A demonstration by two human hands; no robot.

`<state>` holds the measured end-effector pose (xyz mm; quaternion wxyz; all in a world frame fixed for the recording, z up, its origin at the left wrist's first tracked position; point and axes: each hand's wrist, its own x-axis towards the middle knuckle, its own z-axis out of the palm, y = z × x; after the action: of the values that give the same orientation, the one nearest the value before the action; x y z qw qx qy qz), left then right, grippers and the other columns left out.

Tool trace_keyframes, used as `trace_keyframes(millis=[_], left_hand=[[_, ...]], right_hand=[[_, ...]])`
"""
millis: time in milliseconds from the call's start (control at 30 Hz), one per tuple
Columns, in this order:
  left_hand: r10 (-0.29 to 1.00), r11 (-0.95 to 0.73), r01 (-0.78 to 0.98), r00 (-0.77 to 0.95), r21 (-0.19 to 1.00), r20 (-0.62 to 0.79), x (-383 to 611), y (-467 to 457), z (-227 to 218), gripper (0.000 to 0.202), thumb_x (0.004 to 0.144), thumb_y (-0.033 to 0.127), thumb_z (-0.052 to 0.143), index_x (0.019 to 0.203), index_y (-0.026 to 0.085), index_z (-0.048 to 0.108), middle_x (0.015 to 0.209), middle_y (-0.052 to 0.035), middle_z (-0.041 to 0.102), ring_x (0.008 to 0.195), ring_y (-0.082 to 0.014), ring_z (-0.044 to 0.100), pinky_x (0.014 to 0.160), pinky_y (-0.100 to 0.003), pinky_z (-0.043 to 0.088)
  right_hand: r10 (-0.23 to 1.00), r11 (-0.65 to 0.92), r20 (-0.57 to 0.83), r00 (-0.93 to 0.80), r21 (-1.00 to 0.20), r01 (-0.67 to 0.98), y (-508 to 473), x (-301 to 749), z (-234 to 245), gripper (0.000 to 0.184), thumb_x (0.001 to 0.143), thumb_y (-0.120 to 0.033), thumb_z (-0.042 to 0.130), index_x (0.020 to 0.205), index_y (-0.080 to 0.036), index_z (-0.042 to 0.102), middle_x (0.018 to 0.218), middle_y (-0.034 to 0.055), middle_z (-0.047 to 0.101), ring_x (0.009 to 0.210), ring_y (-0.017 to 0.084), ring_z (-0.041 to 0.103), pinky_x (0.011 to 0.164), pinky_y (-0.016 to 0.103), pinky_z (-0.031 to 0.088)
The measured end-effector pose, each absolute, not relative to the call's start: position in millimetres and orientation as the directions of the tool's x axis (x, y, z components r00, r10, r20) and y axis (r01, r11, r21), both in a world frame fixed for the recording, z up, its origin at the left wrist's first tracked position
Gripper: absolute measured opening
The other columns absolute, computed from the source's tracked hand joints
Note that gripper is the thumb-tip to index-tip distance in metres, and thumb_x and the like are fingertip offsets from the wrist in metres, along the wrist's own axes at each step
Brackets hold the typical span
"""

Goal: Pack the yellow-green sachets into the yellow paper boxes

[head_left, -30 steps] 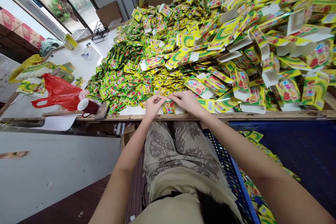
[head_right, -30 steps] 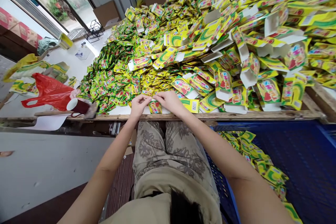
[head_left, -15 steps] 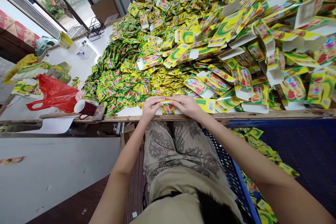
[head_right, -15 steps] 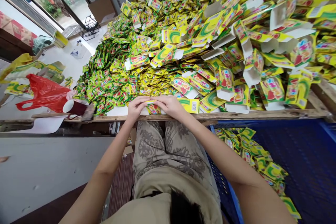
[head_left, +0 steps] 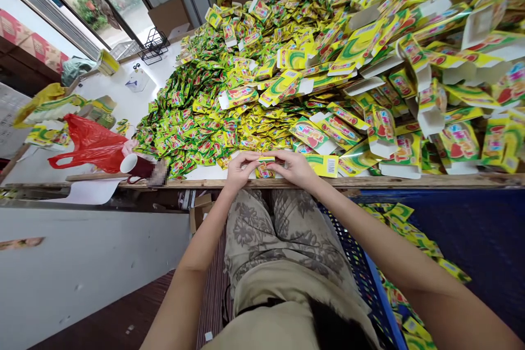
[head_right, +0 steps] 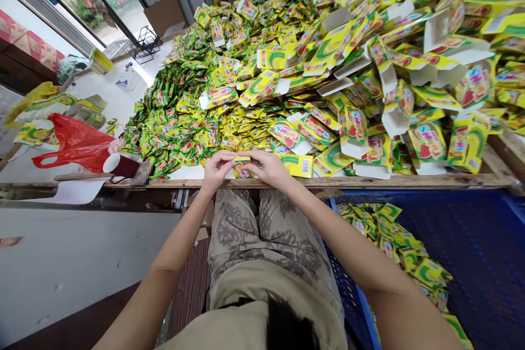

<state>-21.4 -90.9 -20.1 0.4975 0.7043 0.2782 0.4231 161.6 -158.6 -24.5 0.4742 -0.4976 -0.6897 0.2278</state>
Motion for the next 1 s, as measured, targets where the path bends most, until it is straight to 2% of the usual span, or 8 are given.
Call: trace_keyframes(millis=[200, 367, 467, 600, 733, 833, 900, 1000], left_hand=[[0.772, -0.417, -0.032, 0.516, 0.908, 0.372, -24, -92, -21, 0.01, 0.078, 0.026, 0.067, 0.081, 0.017, 0.066, 0.095, -0.0072, 0.068, 0.092, -0.0167, 0.065, 0.08, -0.033, 0.052], [0.752, -0.476, 0.032, 0.532, 0.879, 0.388, -24, -95, -17, 0.012, 0.082, 0.028, 0.063, 0.086, 0.017, 0.065, 0.098, -0.0083, 0.067, 0.093, -0.0164, 0.064, 0.08, -0.032, 0.052], [0.725, -0.535, 0.056, 0.542, 0.843, 0.424, -23, -97, -14, 0.015, 0.084, 0.028, 0.059, 0.093, 0.019, 0.066, 0.1, -0.0089, 0.067, 0.098, -0.0173, 0.062, 0.084, -0.034, 0.05], [0.68, -0.603, 0.054, 0.557, 0.796, 0.477, -22, -95, -13, 0.013, 0.085, 0.026, 0.058, 0.091, 0.02, 0.068, 0.096, -0.0077, 0.067, 0.097, -0.0169, 0.061, 0.088, -0.036, 0.048], [0.673, -0.613, 0.077, 0.572, 0.786, 0.468, -23, -93, -13, 0.014, 0.086, 0.027, 0.057, 0.088, 0.02, 0.069, 0.096, -0.0075, 0.067, 0.095, -0.0171, 0.062, 0.087, -0.036, 0.048], [0.69, -0.592, 0.089, 0.569, 0.801, 0.447, -22, -96, -15, 0.015, 0.086, 0.029, 0.057, 0.089, 0.02, 0.068, 0.097, -0.0081, 0.067, 0.097, -0.0183, 0.062, 0.087, -0.037, 0.048], [0.734, -0.518, 0.086, 0.557, 0.851, 0.39, -21, -99, -17, 0.021, 0.084, 0.033, 0.059, 0.1, 0.02, 0.065, 0.104, -0.0096, 0.065, 0.098, -0.019, 0.062, 0.085, -0.036, 0.05], [0.837, -0.379, 0.067, 0.451, 0.923, 0.311, -26, -99, -18, 0.046, 0.083, 0.037, 0.06, 0.125, 0.022, 0.048, 0.12, -0.0126, 0.059, 0.096, -0.0184, 0.064, 0.081, -0.034, 0.052]], right_hand=[[0.842, 0.485, 0.532, -0.086, -0.679, 0.551, -163, 160, -28, 0.033, 0.089, -0.032, 0.054, 0.121, -0.024, 0.061, 0.109, 0.0085, 0.068, 0.096, 0.021, 0.064, 0.084, 0.036, 0.051], [0.817, 0.517, 0.569, -0.092, -0.654, 0.552, -164, 161, -18, 0.027, 0.088, -0.033, 0.055, 0.112, -0.025, 0.065, 0.106, 0.0074, 0.069, 0.099, 0.021, 0.063, 0.089, 0.037, 0.051], [0.808, 0.521, 0.587, -0.056, -0.666, 0.534, -164, 161, -14, 0.024, 0.089, -0.031, 0.054, 0.108, -0.025, 0.066, 0.102, 0.0067, 0.07, 0.097, 0.02, 0.064, 0.088, 0.037, 0.051], [0.828, 0.502, 0.552, -0.095, -0.657, 0.562, -165, 163, -12, 0.02, 0.089, -0.03, 0.054, 0.102, -0.023, 0.067, 0.099, 0.0075, 0.069, 0.093, 0.02, 0.063, 0.084, 0.036, 0.051], [0.832, 0.5, 0.539, -0.13, -0.628, 0.597, -164, 162, -16, 0.019, 0.09, -0.028, 0.05, 0.096, -0.02, 0.067, 0.099, 0.0102, 0.066, 0.091, 0.02, 0.062, 0.079, 0.035, 0.051], [0.837, 0.502, 0.532, -0.126, -0.656, 0.563, -159, 156, -18, 0.018, 0.09, -0.027, 0.051, 0.096, -0.02, 0.066, 0.099, 0.0097, 0.066, 0.092, 0.02, 0.061, 0.081, 0.036, 0.051], [0.853, 0.473, 0.519, -0.058, -0.721, 0.505, -158, 155, -13, 0.017, 0.089, -0.028, 0.052, 0.096, -0.02, 0.066, 0.096, 0.0084, 0.067, 0.091, 0.02, 0.062, 0.08, 0.036, 0.051], [0.877, 0.383, 0.464, 0.127, -0.833, 0.4, -174, 175, 11, 0.019, 0.087, -0.033, 0.055, 0.098, -0.022, 0.067, 0.092, 0.0063, 0.068, 0.083, 0.019, 0.063, 0.07, 0.033, 0.053]])
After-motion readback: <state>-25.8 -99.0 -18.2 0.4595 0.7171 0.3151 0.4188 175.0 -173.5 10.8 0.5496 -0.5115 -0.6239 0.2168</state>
